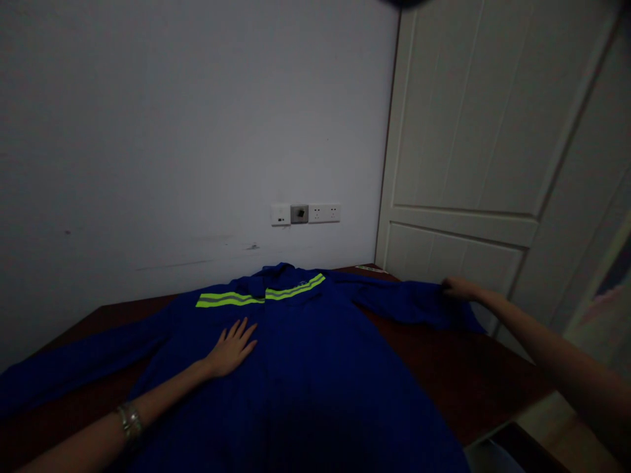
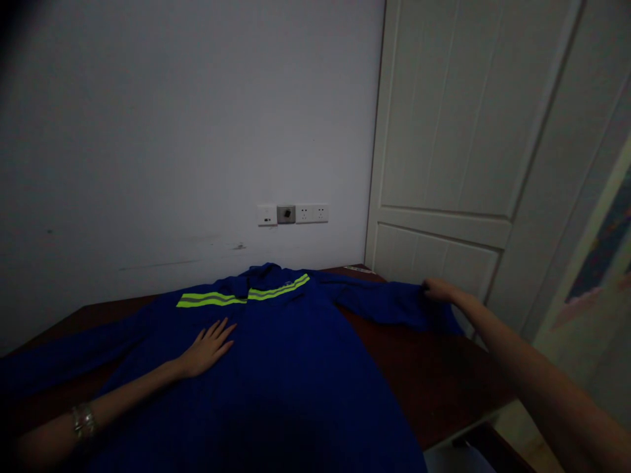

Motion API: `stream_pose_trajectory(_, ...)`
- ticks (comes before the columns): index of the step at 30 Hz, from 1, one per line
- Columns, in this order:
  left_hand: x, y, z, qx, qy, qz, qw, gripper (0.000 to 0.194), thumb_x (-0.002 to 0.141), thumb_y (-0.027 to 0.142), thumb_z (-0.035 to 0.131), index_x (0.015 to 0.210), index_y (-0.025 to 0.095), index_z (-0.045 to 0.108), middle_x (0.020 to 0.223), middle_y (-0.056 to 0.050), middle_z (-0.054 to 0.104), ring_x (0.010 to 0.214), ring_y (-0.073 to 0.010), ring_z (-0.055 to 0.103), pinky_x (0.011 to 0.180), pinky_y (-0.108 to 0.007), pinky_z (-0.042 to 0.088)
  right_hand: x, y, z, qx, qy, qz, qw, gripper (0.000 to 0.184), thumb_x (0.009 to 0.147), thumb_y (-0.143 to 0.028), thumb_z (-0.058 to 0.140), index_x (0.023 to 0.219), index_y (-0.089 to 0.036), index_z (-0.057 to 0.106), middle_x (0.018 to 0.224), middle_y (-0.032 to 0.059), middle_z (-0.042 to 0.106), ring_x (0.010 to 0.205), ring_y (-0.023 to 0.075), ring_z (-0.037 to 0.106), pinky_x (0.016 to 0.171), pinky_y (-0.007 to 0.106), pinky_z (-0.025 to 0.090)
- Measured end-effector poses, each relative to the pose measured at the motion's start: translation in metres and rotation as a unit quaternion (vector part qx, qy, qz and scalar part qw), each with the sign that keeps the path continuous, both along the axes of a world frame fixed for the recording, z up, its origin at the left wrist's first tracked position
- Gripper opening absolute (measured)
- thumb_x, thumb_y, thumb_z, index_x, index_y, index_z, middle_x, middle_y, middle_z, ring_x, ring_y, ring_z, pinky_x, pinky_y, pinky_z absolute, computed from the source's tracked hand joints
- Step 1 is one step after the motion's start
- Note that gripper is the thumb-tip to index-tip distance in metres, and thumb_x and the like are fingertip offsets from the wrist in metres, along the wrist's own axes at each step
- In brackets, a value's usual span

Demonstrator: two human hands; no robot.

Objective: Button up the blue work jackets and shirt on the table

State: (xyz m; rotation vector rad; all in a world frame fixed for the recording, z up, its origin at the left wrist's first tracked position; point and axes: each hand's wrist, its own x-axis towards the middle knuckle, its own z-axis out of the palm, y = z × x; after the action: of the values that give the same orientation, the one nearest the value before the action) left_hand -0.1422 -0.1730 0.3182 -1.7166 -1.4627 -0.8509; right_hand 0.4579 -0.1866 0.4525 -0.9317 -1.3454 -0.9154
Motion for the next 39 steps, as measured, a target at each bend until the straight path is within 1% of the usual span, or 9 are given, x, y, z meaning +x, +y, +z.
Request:
stream_pose_trajectory(2,-0.001,0.002,0.0,-0.006,0.001,0.002,1.0,0.062,0.087,0.056,0.018,0.14,0.023,0.022,0.147,-0.012,0.012,0.134,-0.0312,0.011,0.102,-0.054,0.016,0.005,-0.016,0.021,-0.096,-0.052,-0.033,0.993,0.024,0.067,0.0,0.05,0.049,-0.014,0.056,0.054,0.0058,0.058,0.052,0.0118,0.055,0.057,0.024,0.036)
stream_pose_trajectory(6,0.002,-0.002,0.001,-0.004,0.01,0.016,1.0,0.06,0.089,0.052,0.02,0.14,0.021,0.023,0.147,-0.013,0.013,0.134,-0.0318,0.012,0.102,-0.053,0.017,0.009,-0.057,0.069,-0.114,-0.08,-0.058,0.989,0.012,0.073,-0.012,0.052,0.073,-0.01,0.064,0.079,0.0167,0.065,0.071,0.018,0.059,0.065,0.026,0.038)
stream_pose_trajectory(12,0.017,-0.019,0.003,0.019,0.052,0.047,0.997,0.057,0.088,0.043,0.028,0.136,0.012,0.033,0.142,-0.02,0.025,0.13,-0.0338,0.025,0.101,-0.052,0.022,-0.041,-0.127,0.107,-0.097,-0.117,-0.052,0.987,0.043,0.074,-0.022,0.058,0.116,-0.011,0.054,0.093,0.0126,0.066,0.08,0.0207,0.062,0.075,0.028,0.044)
stream_pose_trajectory(19,0.07,-0.08,0.021,0.133,0.12,-0.054,0.982,0.072,0.079,0.041,0.048,0.139,0.01,0.022,0.145,-0.017,0.018,0.133,-0.0301,0.017,0.106,-0.045,0.02,-0.145,-0.191,0.087,-0.143,-0.138,0.166,0.966,0.053,0.067,-0.028,0.069,0.118,-0.018,0.055,0.08,0.0058,0.067,0.065,0.0162,0.06,0.061,0.026,0.049)
stream_pose_trajectory(24,0.128,-0.148,0.021,0.242,0.17,-0.218,0.93,0.101,0.067,0.059,0.058,0.141,0.01,0.011,0.147,-0.017,0.007,0.135,-0.0289,0.006,0.109,-0.045,0.015,-0.215,-0.198,0.062,-0.189,-0.128,0.363,0.904,0.047,0.064,-0.019,0.07,0.11,-0.014,0.06,0.059,0.0013,0.06,0.047,0.0103,0.052,0.043,0.021,0.041)
stream_pose_trajectory(28,0.159,-0.168,0.013,0.278,0.092,-0.339,0.894,0.105,0.062,0.055,0.065,0.141,0.01,0.013,0.146,-0.018,0.014,0.134,-0.0304,0.013,0.108,-0.047,0.016,-0.256,-0.19,0.043,-0.21,-0.122,0.431,0.869,0.05,0.065,-0.016,0.068,0.114,-0.014,0.057,0.048,-0.0046,0.05,0.039,0.0069,0.043,0.036,0.018,0.033)
stream_pose_trajectory(34,0.16,-0.156,0.018,0.247,-0.127,-0.486,0.828,0.039,0.076,0.031,0.057,0.111,0.016,0.059,0.104,-0.01,0.062,0.095,-0.0224,0.056,0.086,-0.033,0.042,-0.282,-0.162,0.028,-0.237,-0.114,0.44,0.859,0.05,0.066,-0.018,0.066,0.114,-0.014,0.054,0.047,-0.0053,0.049,0.038,0.0071,0.043,0.035,0.018,0.032)
stream_pose_trajectory(37,0.146,-0.147,0.031,0.189,-0.194,-0.536,0.8,0.019,0.074,0.027,0.058,0.085,0.013,0.067,0.079,-0.005,0.065,0.072,-0.0168,0.057,0.066,-0.025,0.043,-0.283,-0.15,0.028,-0.245,-0.092,0.477,0.839,0.048,0.073,-0.025,0.061,0.118,-0.014,0.048,0.06,0.0002,0.058,0.046,0.011,0.053,0.042,0.022,0.044)
stream_pose_trajectory(39,0.136,-0.141,0.041,0.165,-0.235,-0.57,0.769,0.016,0.072,0.026,0.06,0.076,0.012,0.066,0.071,-0.003,0.063,0.065,-0.0138,0.055,0.059,-0.022,0.04,-0.281,-0.15,0.027,-0.193,-0.084,0.469,0.858,0.047,0.076,-0.03,0.058,0.119,-0.014,0.046,0.072,0.0051,0.062,0.052,0.0134,0.058,0.048,0.027,0.049)
